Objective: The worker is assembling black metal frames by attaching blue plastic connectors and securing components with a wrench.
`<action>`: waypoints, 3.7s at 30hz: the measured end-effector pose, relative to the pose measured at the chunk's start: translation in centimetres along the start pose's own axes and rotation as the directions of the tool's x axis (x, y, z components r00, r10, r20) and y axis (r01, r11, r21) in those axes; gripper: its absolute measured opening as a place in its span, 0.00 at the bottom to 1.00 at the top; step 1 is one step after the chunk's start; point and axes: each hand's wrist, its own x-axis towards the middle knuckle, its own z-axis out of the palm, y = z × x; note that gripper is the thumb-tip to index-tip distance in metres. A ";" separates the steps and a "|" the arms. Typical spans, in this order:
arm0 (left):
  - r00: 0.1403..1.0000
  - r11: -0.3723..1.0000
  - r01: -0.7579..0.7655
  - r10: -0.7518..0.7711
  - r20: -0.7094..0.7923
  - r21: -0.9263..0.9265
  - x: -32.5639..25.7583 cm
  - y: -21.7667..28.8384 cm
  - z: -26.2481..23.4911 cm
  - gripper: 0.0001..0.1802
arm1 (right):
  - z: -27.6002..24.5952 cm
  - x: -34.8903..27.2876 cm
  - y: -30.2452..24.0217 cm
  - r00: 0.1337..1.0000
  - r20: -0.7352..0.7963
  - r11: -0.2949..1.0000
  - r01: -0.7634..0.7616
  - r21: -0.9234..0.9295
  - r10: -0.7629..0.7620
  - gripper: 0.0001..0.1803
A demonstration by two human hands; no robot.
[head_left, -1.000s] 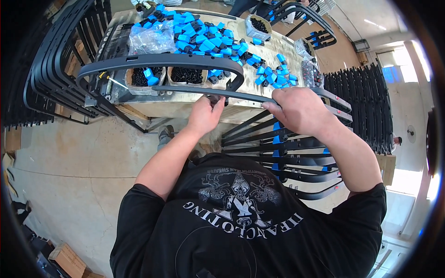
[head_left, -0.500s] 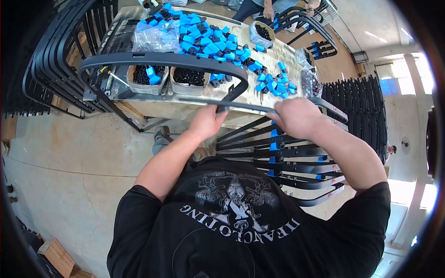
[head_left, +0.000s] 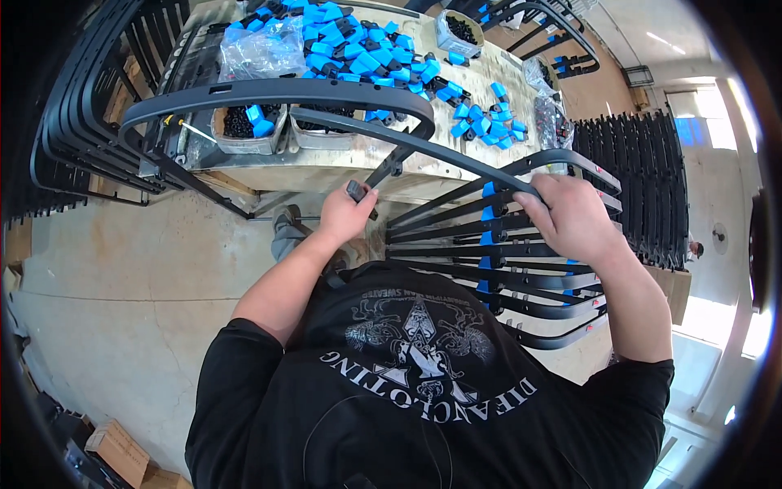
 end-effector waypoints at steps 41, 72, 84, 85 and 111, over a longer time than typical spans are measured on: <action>0.967 0.962 0.209 -0.230 -0.108 -0.175 -6.4 -7.6 -6.8 0.12 | 19.1 -12.5 -3.3 0.870 0.370 -0.679 -0.058 0.732 0.325 0.09; 0.946 0.985 0.080 -0.026 -0.322 0.154 -4.9 -13.1 -26.4 0.15 | 40.8 9.3 -11.6 0.591 0.210 0.173 -0.524 0.834 0.779 0.25; 0.903 0.944 0.282 -0.203 -0.378 0.168 10.3 -9.7 -32.3 0.34 | 41.4 0.4 -12.6 0.478 0.434 0.008 -0.679 0.734 0.763 0.23; 0.878 0.877 0.317 -0.126 -0.462 0.362 12.8 -10.7 -32.8 0.38 | 42.0 0.0 -12.4 0.454 0.350 0.036 -0.650 0.759 0.819 0.22; 0.880 0.940 -0.328 0.341 0.330 -0.095 0.4 -0.4 -23.3 0.08 | 22.3 11.1 -19.2 0.897 0.344 -0.845 0.057 0.532 0.277 0.11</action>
